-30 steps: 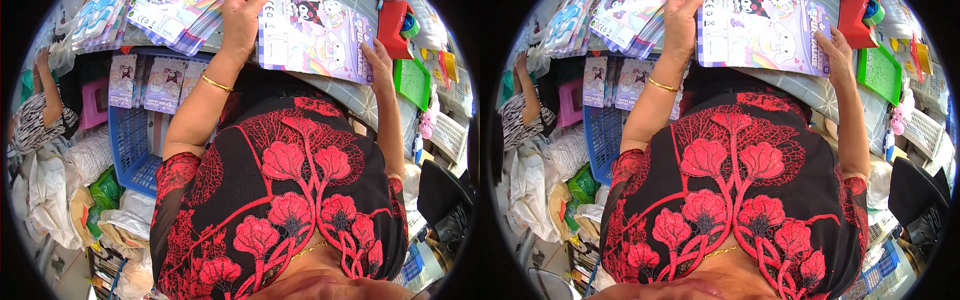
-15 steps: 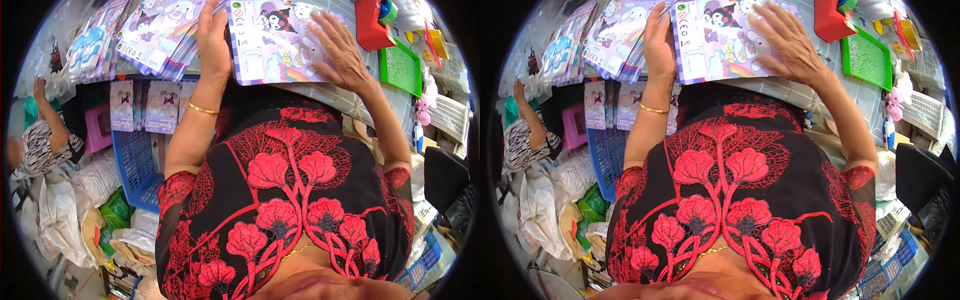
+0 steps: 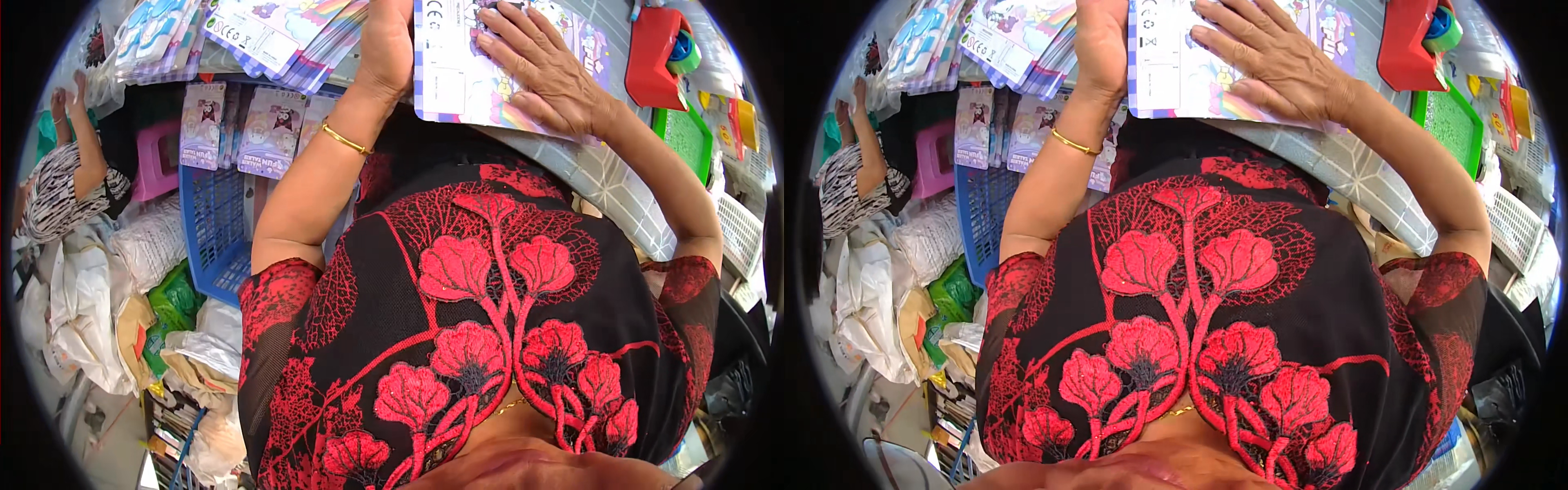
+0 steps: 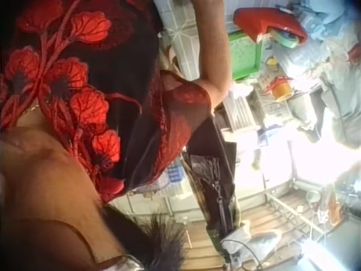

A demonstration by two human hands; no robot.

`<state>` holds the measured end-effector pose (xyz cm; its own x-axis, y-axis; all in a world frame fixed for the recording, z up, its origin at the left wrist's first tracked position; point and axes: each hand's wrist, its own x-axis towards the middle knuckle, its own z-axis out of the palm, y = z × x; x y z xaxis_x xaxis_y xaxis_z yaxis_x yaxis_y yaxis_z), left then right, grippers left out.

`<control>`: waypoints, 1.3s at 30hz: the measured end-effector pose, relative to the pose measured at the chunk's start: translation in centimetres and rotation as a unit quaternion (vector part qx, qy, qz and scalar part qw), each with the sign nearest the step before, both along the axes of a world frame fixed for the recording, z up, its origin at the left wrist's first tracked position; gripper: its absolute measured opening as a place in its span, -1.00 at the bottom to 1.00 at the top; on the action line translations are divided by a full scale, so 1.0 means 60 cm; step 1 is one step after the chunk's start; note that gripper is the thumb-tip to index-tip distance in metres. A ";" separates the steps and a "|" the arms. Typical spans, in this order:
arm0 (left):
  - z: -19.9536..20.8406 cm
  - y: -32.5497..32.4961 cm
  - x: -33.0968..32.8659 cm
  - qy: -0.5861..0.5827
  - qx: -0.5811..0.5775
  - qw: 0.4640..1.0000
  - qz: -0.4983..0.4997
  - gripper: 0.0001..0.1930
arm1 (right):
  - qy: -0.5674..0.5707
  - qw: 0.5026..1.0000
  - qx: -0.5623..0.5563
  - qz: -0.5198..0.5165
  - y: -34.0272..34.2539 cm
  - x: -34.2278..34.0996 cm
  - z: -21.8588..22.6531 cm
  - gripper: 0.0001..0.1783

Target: Packing walkie-talkie toys into themed cardboard and plastic packaging.

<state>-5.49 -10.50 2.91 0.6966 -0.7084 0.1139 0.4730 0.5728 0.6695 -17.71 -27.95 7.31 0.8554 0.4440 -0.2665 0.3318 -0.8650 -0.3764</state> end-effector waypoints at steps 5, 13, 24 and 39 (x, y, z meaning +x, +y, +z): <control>0.010 -0.004 0.012 -0.141 0.058 0.988 -0.016 -0.41 | -0.201 0.974 -0.093 0.035 0.017 0.009 -0.016 -0.29; -0.027 0.007 0.001 -0.158 0.141 0.971 0.107 -0.49 | -0.323 0.943 0.055 -0.060 0.020 -0.010 -0.032 -0.36; -0.023 0.049 -0.099 -0.078 0.236 0.958 0.141 -0.37 | -0.273 0.777 0.272 -0.498 0.047 -0.151 -0.118 -0.50; -0.028 0.017 -0.055 -0.124 0.225 0.966 0.025 -0.30 | -0.147 0.698 0.432 -0.552 -0.006 -0.123 -0.124 -0.34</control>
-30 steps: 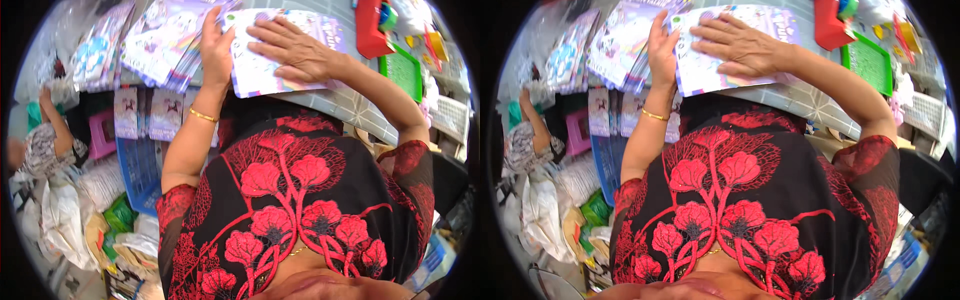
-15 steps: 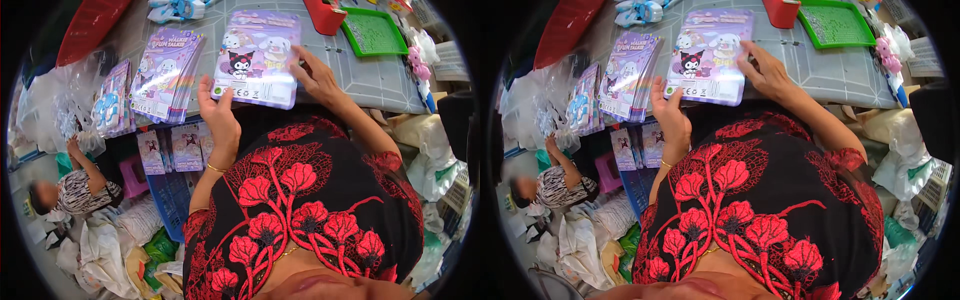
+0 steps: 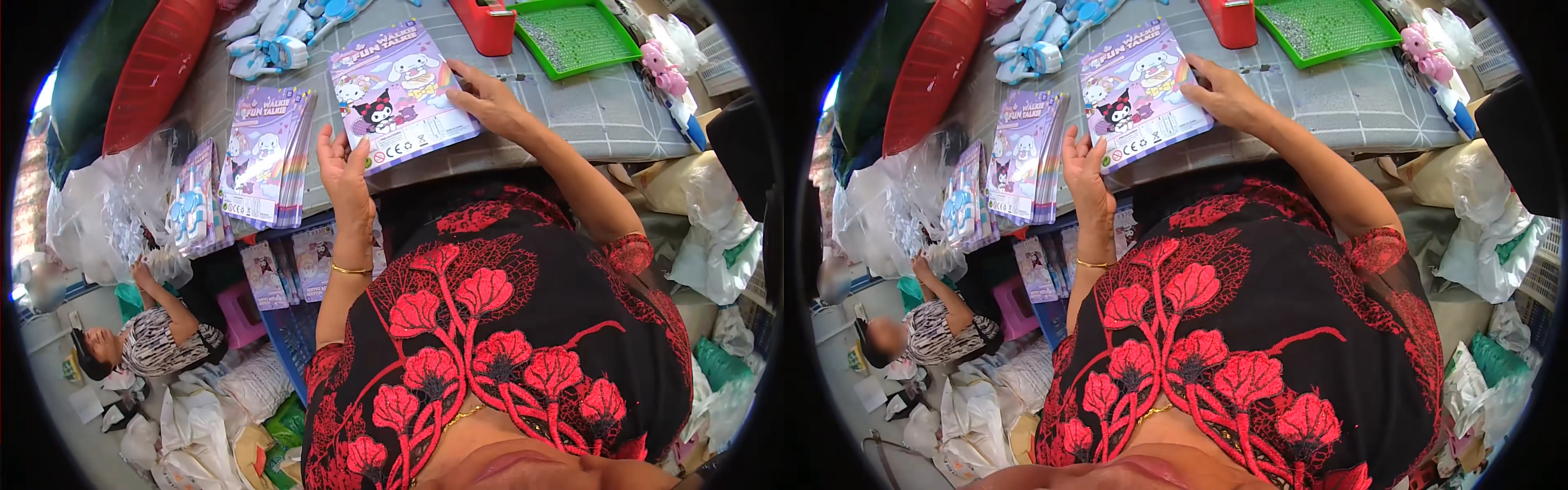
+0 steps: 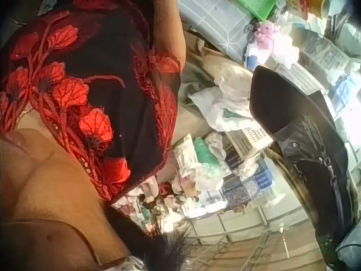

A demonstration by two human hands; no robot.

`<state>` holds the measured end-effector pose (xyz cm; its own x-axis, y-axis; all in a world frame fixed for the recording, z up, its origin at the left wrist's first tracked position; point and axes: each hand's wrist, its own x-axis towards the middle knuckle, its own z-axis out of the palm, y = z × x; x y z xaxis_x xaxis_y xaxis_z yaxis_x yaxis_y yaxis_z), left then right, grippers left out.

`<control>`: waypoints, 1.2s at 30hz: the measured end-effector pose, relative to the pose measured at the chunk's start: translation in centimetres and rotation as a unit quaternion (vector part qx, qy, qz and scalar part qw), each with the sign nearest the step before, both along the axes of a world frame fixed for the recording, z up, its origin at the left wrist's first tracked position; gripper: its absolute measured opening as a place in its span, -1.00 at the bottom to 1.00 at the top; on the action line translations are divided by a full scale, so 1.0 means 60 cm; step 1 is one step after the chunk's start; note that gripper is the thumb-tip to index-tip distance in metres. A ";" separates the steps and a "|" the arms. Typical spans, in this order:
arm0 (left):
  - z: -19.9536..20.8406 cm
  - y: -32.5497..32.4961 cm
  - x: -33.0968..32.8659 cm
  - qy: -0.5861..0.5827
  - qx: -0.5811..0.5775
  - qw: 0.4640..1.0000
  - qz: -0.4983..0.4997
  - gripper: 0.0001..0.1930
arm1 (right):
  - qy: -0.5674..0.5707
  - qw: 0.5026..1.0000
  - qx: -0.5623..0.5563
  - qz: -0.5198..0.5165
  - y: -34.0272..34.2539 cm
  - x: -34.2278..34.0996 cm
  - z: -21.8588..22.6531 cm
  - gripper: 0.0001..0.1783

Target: Packing walkie-talkie toys into themed cardboard and plastic packaging.

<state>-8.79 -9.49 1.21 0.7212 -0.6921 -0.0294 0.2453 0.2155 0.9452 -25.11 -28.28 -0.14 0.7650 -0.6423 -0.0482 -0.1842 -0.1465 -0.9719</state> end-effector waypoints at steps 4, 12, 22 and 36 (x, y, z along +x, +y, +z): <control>-0.002 -0.006 0.023 -0.065 0.066 0.995 -0.025 -0.34 | -0.068 0.997 0.012 -0.022 0.002 0.017 -0.003 -0.39; -0.011 0.001 0.020 -0.214 0.150 0.965 0.019 -0.42 | -0.133 0.960 0.245 -0.006 0.022 0.000 0.011 -0.47; -0.027 -0.015 0.018 -0.275 0.094 0.956 -0.029 -0.30 | -0.118 0.969 0.158 -0.148 0.013 -0.013 0.023 -0.61; -0.008 -0.009 -0.011 -0.307 0.090 0.947 0.037 -0.42 | 0.070 0.984 -0.112 -0.118 -0.179 -0.064 0.106 -0.56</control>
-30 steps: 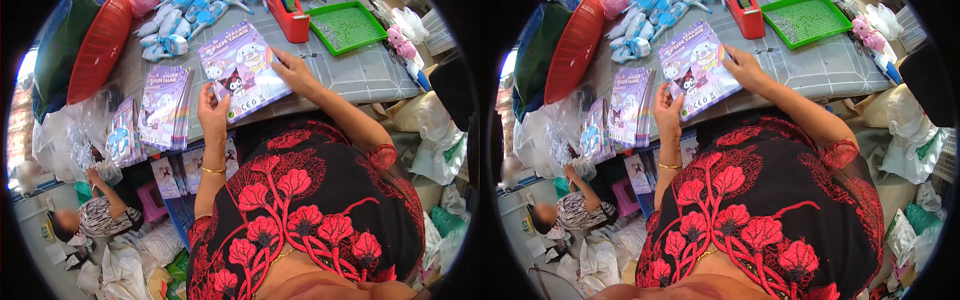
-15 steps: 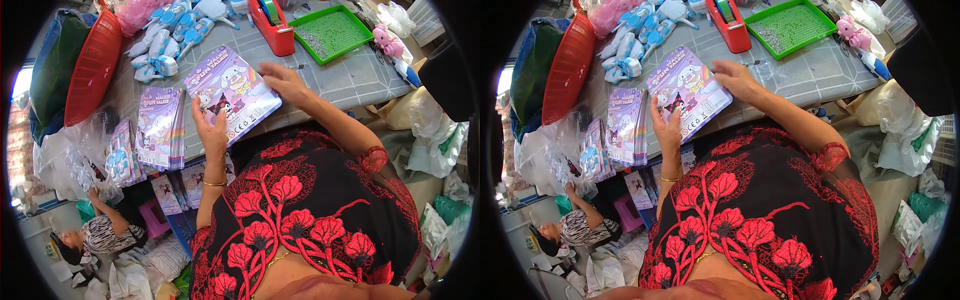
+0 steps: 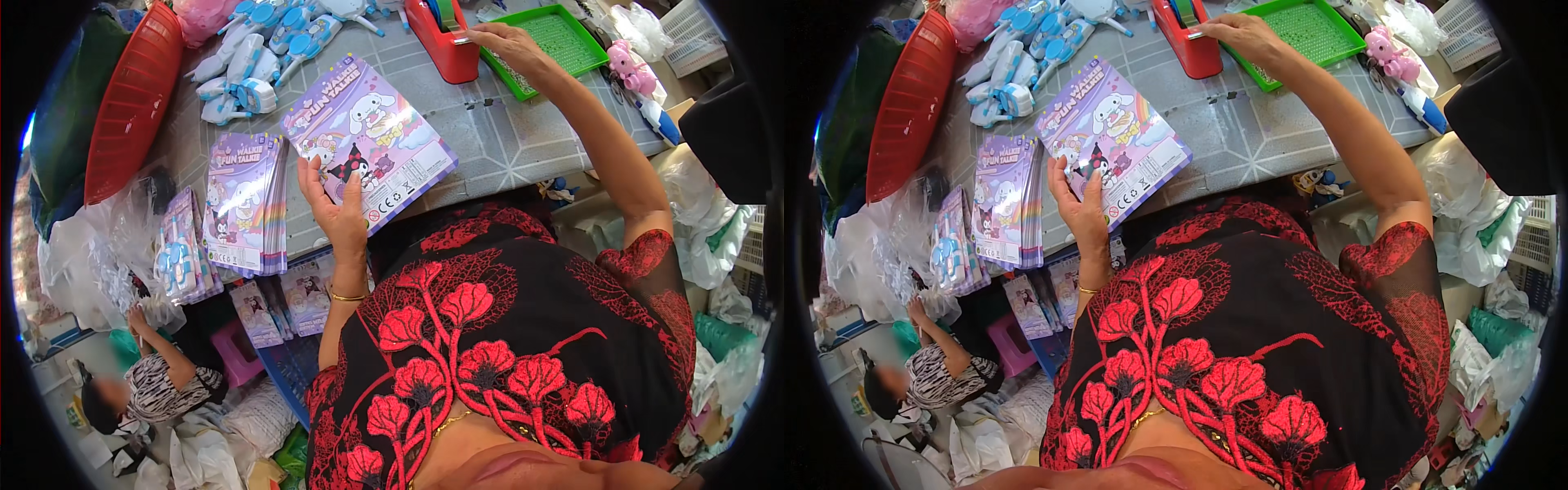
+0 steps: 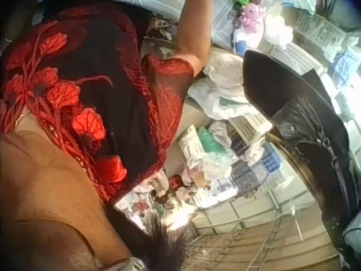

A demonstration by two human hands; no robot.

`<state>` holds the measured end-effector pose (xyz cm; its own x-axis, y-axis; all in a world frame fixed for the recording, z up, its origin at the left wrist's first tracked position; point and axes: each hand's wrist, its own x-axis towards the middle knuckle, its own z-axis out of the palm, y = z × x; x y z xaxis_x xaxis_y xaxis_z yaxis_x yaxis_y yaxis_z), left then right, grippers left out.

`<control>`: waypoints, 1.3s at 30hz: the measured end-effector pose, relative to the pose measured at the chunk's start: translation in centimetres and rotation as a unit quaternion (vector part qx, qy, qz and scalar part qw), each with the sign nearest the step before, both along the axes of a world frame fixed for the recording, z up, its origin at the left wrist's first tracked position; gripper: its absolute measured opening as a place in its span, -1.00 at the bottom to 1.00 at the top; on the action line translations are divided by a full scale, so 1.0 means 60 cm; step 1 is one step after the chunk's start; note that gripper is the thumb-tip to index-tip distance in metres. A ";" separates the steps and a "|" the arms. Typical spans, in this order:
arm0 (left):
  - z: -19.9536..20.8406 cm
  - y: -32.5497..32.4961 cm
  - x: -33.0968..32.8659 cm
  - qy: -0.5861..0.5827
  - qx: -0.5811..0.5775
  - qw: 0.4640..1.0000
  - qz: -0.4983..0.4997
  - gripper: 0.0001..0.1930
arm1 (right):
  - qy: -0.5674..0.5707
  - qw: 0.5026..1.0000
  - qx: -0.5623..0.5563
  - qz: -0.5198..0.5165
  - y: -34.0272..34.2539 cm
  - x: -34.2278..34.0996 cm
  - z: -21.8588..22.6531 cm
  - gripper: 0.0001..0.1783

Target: Packing walkie-talkie toys into themed cardboard and plastic packaging.

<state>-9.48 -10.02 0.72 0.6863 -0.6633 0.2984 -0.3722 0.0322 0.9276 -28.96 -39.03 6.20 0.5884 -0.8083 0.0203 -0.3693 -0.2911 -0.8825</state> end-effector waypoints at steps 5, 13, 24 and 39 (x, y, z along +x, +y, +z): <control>0.000 -0.002 -0.001 -0.013 0.000 1.000 0.002 -0.40 | -0.042 0.997 0.062 0.000 -0.018 0.007 -0.005 -0.59; -0.005 -0.015 -0.016 0.062 -0.055 0.996 0.019 -0.33 | 0.007 0.998 -0.033 -0.055 -0.038 0.006 0.016 -0.62; 0.010 -0.028 -0.033 0.065 -0.075 0.995 0.012 -0.32 | -0.020 0.978 0.180 -0.108 0.028 -0.028 0.077 -0.74; 0.032 -0.033 -0.021 0.264 -0.142 0.954 -0.010 -0.32 | -0.248 0.915 0.286 -0.138 0.059 -0.004 -0.040 -0.84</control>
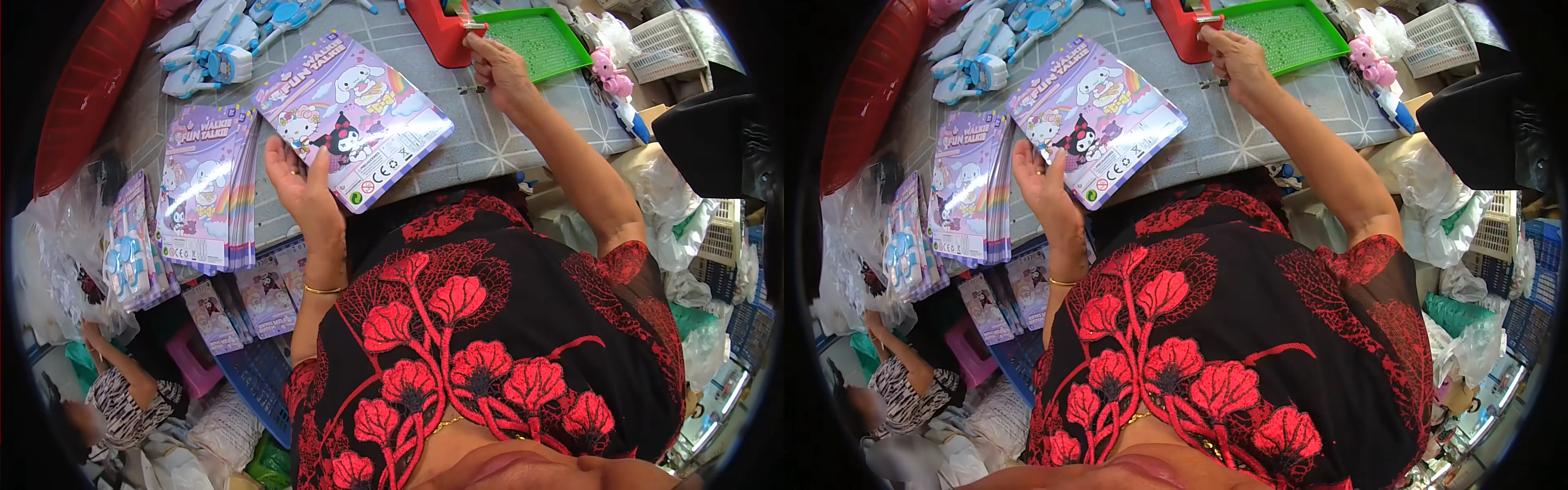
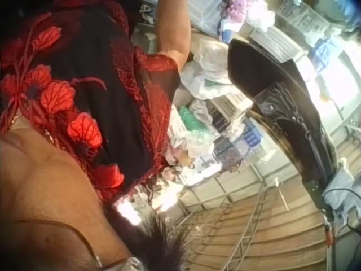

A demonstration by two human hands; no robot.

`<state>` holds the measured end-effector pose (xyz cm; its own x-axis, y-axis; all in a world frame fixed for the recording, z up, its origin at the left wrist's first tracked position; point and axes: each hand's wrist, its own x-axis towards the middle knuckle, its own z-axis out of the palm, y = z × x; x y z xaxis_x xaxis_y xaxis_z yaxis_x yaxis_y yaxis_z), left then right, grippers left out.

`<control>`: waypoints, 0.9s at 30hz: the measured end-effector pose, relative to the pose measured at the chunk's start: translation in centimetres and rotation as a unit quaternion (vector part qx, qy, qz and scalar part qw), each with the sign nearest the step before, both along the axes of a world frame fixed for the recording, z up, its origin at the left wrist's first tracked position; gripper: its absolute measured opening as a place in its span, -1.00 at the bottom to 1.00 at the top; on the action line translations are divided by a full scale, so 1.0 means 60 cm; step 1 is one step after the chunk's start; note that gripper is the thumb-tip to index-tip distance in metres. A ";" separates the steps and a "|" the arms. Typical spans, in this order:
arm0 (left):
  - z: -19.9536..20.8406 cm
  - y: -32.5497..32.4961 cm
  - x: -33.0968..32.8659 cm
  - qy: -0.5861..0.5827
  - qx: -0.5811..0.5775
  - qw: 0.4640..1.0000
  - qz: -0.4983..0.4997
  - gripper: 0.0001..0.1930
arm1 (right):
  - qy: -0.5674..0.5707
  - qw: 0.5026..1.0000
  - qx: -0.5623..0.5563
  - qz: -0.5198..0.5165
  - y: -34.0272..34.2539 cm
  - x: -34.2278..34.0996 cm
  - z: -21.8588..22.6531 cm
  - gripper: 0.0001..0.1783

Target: Packing walkie-talkie toys into themed cardboard and plastic packaging.

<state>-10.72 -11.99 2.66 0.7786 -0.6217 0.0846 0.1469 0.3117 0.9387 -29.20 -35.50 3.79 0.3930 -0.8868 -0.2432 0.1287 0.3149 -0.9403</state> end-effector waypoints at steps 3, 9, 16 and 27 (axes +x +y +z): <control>0.002 -0.001 0.025 0.092 -0.037 0.995 0.012 -0.35 | 0.006 0.999 0.036 -0.016 0.021 0.009 -0.024 -0.84; -0.001 0.006 0.068 0.171 -0.026 0.984 -0.031 -0.65 | 0.092 0.981 -0.122 0.122 0.040 0.030 0.055 -0.80; -0.001 0.043 0.092 0.137 0.102 0.982 -0.084 -0.67 | 0.234 0.757 -0.335 0.509 0.083 0.198 0.109 -0.75; 0.025 0.041 0.083 0.169 0.099 0.975 -0.108 -0.78 | 0.260 0.628 -0.217 0.701 0.089 0.302 0.081 -0.82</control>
